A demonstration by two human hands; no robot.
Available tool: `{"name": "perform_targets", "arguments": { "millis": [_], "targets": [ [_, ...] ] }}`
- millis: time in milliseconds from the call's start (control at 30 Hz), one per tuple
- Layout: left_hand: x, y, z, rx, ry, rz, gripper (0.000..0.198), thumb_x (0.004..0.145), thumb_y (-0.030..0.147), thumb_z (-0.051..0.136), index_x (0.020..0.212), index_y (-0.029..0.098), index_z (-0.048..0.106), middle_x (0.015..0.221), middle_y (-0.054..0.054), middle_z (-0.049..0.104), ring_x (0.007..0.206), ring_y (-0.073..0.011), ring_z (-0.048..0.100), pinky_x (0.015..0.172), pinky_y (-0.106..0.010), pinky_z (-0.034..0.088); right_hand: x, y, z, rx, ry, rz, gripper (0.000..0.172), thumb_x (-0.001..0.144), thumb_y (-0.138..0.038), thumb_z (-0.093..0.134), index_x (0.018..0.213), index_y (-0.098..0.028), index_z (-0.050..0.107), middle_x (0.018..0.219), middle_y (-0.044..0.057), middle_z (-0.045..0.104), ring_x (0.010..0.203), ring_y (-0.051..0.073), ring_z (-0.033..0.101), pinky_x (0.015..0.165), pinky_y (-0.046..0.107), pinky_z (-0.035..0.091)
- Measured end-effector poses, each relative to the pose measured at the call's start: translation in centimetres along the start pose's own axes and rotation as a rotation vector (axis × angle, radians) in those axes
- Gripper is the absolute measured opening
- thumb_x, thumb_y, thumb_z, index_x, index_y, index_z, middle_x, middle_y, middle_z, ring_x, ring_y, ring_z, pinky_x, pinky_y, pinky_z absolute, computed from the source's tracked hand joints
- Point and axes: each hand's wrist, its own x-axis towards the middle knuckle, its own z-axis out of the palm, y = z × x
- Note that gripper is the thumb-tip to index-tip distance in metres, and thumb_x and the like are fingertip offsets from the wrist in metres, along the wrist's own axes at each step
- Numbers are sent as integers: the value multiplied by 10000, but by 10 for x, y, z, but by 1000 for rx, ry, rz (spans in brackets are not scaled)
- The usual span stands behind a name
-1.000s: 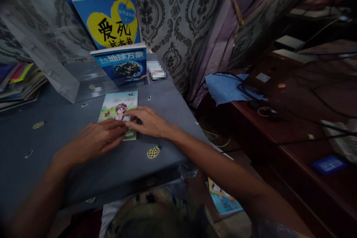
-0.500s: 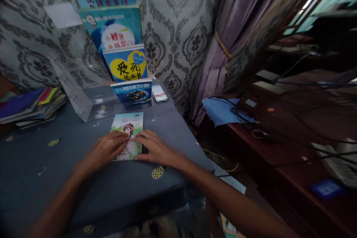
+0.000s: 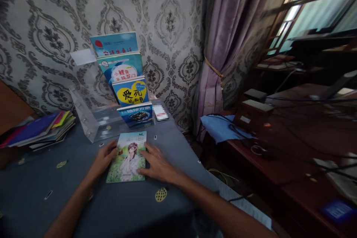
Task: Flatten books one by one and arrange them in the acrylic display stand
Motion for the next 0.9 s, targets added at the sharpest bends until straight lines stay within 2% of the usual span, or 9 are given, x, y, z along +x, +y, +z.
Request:
{"name": "perform_targets", "arguments": {
  "millis": [133, 233, 333, 433, 500, 567, 633, 700, 900],
  "targets": [
    [3, 5, -6, -457, 104, -296, 427, 884, 256, 616, 1289, 144, 540, 1113, -141, 746, 959, -221, 747, 756, -297, 607, 0, 2, 0, 27, 36, -12, 708, 855, -442, 698, 1482, -171, 510, 1640, 192, 304, 1517, 367, 281, 1219, 532, 278],
    [0, 8, -4, -611, -19, -395, 297, 846, 208, 657, 1127, 124, 610, 900, -106, 764, 724, -192, 748, 576, -244, 575, 1, 6, 3, 54, 45, -15, 666, 859, -402, 690, 1464, -176, 531, 1634, 188, 319, 1517, 355, 287, 1221, 529, 275],
    [-3, 9, 0, -705, -169, -358, 286, 788, 275, 743, 1013, 124, 649, 824, -95, 763, 677, -209, 741, 544, -256, 571, 2, 14, 9, 123, 80, -24, 650, 861, -349, 669, 1462, -146, 525, 1627, 205, 323, 1512, 347, 298, 1217, 520, 288],
    [-4, 10, 1, -743, -192, -302, 445, 698, 372, 841, 1030, 138, 659, 861, -89, 773, 692, -222, 744, 555, -270, 576, 6, 25, 14, 231, 217, -36, 644, 852, -290, 634, 1461, -125, 506, 1588, 205, 394, 1468, 339, 381, 1189, 501, 340],
    [-3, 12, 0, -763, -188, -277, 528, 652, 428, 872, 1042, 139, 664, 871, -90, 775, 689, -227, 741, 552, -273, 568, 12, 34, 15, 323, 310, -37, 622, 842, -255, 611, 1448, -154, 513, 1452, 173, 560, 1313, 320, 551, 1096, 479, 444],
    [1, 13, -1, -775, -181, -253, 557, 631, 472, 881, 1025, 137, 674, 855, -88, 773, 679, -223, 735, 550, -269, 556, 20, 42, 14, 433, 353, -13, 581, 842, -252, 592, 1414, -166, 537, 1181, 123, 708, 1035, 277, 677, 924, 431, 533],
    [6, 15, 0, -771, -175, -238, 551, 623, 503, 881, 987, 140, 684, 816, -77, 768, 652, -209, 723, 543, -259, 539, 28, 49, 10, 568, 341, 16, 504, 851, -281, 578, 1335, -144, 588, 910, 71, 729, 804, 235, 676, 764, 375, 541],
    [12, 20, 1, -764, -164, -224, 551, 606, 528, 883, 950, 145, 689, 780, -63, 762, 621, -193, 708, 541, -254, 528, 34, 53, 6, 703, 326, 15, 399, 852, -319, 584, 1203, -142, 651, 778, 39, 701, 722, 215, 652, 698, 342, 516],
    [31, 44, 4, -715, -117, -138, 597, 549, 586, 884, 901, 146, 687, 742, -47, 748, 570, -170, 669, 512, -234, 479, 42, 59, -11, 875, 425, -31, 244, 805, -372, 658, 972, -194, 670, 769, 18, 705, 727, 203, 655, 706, 328, 509]
  ]
}}
